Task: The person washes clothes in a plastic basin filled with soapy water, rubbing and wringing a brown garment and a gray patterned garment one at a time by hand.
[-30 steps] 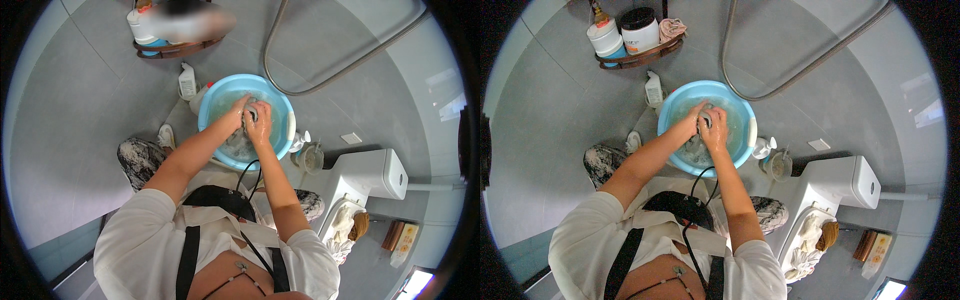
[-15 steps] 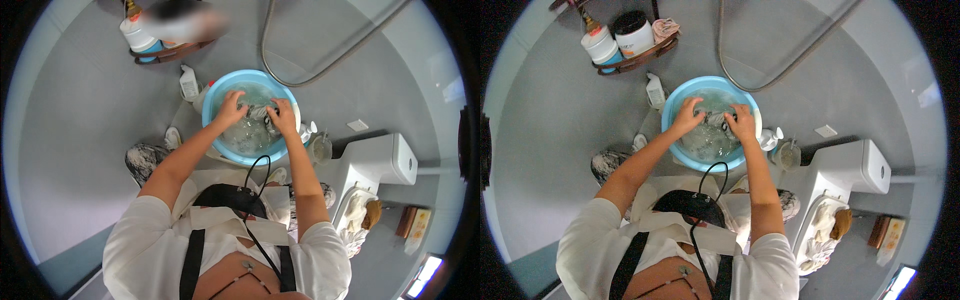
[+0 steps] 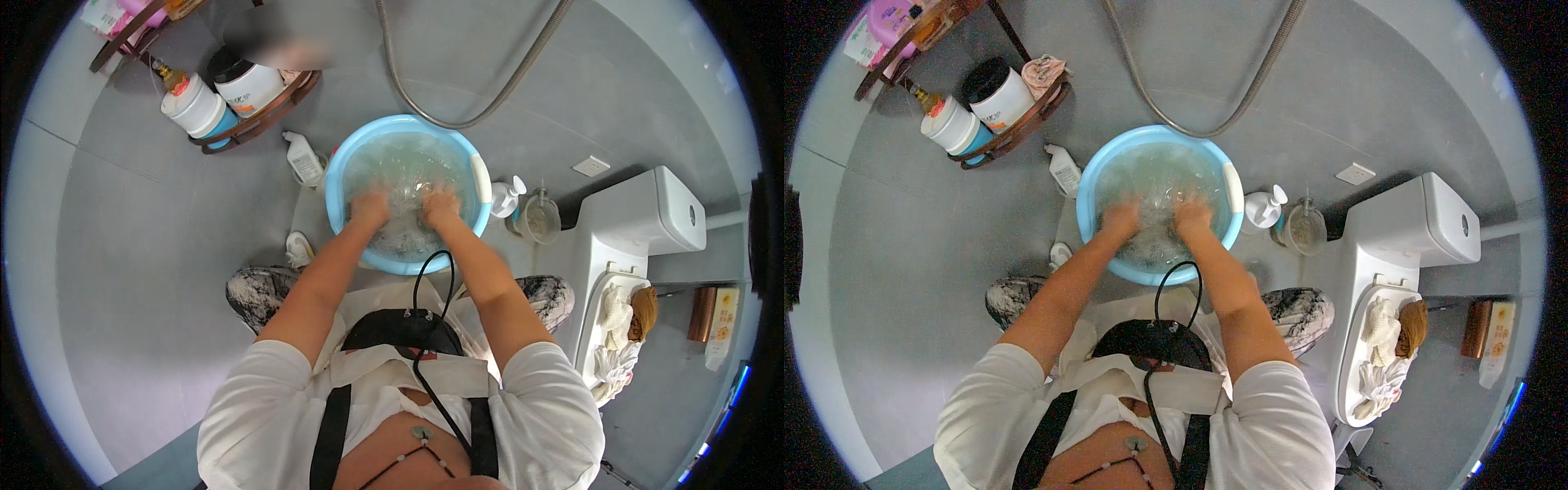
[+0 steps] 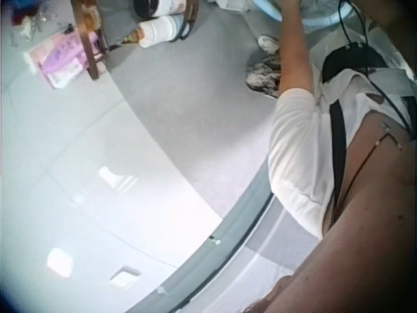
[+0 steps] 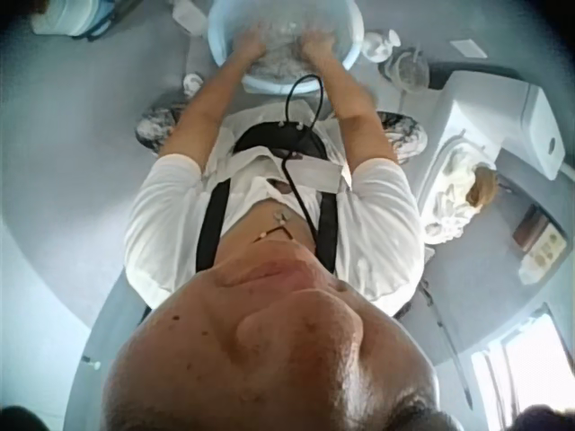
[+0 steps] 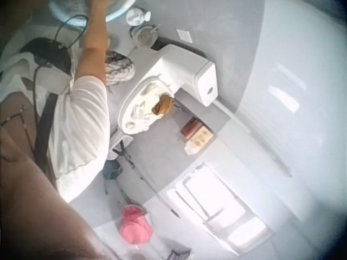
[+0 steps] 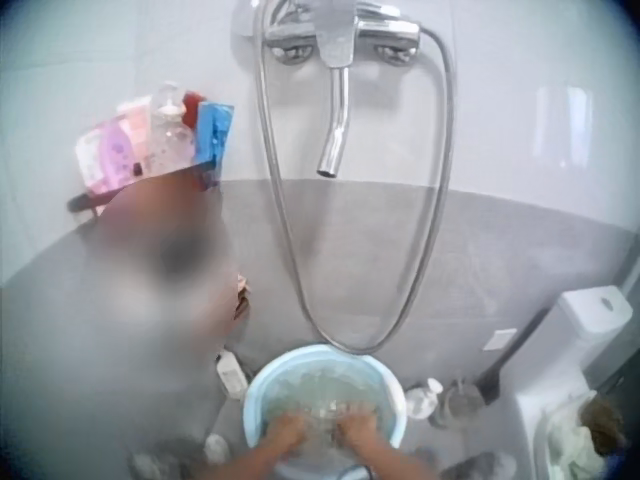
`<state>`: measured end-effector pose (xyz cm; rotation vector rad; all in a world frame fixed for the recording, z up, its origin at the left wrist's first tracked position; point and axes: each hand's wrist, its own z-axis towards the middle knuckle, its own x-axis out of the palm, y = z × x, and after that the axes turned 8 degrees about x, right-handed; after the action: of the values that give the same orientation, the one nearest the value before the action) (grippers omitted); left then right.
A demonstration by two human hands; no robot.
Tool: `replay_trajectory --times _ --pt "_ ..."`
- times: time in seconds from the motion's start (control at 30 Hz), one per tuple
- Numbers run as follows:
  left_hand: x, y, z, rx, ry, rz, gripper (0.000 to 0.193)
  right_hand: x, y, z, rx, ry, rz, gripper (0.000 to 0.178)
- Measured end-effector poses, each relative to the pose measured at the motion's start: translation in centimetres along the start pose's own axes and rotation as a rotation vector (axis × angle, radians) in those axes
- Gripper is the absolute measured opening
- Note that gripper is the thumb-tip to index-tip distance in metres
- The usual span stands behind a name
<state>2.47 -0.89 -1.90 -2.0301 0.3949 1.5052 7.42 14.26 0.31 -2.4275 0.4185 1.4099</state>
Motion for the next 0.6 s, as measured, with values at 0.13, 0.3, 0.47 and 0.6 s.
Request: replay_trajectory --times 0.13,0.3,0.47,0.6 --pt "-0.7 0.1 1.0 -0.067 0.146 -0.053 0.04 7.7 -0.7 6.9 -0.095 -0.145 0.002 0.053" --pt "2.9 1.2 2.7 -0.181 -0.023 -0.423 0.04 4.0 -1.0 5.6 0.163 -0.121 0.388 0.041" --pt "3.3 0.6 3.4 -0.317 -0.013 -1.195 0.052 -0.4 -1.5 3.5 0.188 -0.26 0.925 0.039" --pt "-0.8 -0.5 2.4 -0.507 0.15 -1.938 0.066 -2.4 0.4 0.9 -0.121 -0.607 1.165 0.044"
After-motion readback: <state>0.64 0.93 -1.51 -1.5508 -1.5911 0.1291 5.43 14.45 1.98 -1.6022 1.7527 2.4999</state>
